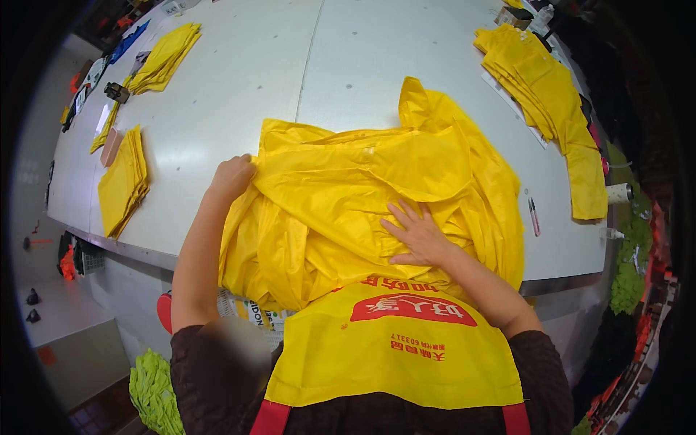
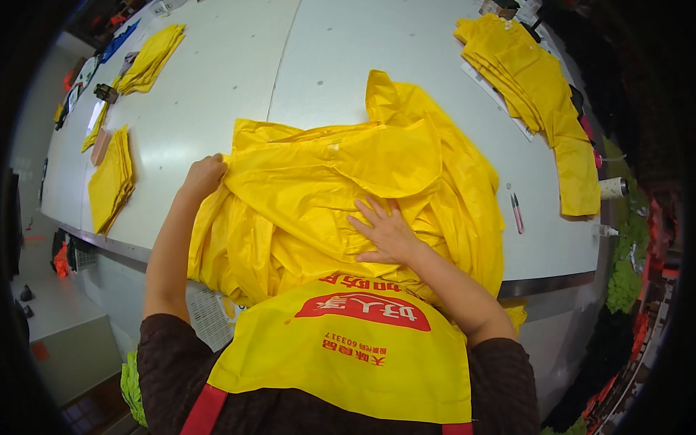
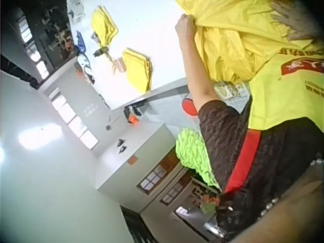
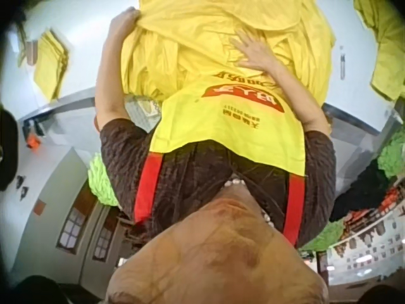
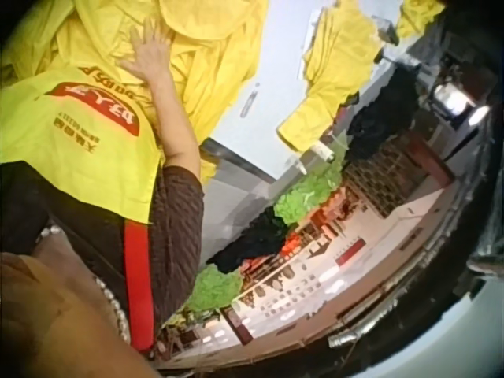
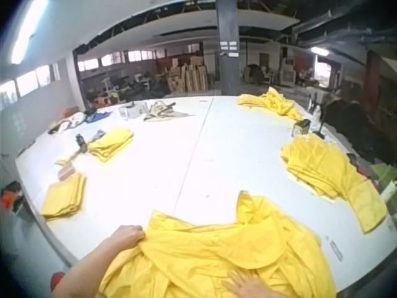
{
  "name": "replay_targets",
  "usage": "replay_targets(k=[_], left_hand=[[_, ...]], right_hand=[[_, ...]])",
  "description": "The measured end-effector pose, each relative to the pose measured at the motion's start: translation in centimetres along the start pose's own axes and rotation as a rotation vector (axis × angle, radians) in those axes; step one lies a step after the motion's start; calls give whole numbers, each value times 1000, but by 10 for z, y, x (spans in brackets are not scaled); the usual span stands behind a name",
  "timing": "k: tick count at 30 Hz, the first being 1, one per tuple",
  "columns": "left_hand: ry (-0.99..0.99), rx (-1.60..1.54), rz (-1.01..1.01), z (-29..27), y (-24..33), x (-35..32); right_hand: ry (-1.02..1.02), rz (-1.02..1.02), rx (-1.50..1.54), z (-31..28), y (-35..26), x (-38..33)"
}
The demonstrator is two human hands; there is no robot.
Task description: The person folds a yellow garment on a white table, then unfolds it and uses scissors to cut small sections of the fabric. The person continues to manipulate and fold the garment throughout the clip.
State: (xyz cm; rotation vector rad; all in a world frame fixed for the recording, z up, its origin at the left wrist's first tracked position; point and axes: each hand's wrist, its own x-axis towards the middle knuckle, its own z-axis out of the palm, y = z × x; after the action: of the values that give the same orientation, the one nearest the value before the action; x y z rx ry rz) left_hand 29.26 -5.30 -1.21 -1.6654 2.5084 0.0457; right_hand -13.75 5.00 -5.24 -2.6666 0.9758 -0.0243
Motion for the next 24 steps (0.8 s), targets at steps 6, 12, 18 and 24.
replay_targets(k=[6,12,18,24], left_hand=[[311,-107,-291,-21,22,0],[452,-462,375,-3,179,28],[206,-286,33,45,208,34],[185,-324,35,30,229,34]], right_hand=[[466,191,364,12,16,-25],[1219,838,765,21,63,-22],[890,975,1414,5,110,-8],[981,863,1867,1,111,1]])
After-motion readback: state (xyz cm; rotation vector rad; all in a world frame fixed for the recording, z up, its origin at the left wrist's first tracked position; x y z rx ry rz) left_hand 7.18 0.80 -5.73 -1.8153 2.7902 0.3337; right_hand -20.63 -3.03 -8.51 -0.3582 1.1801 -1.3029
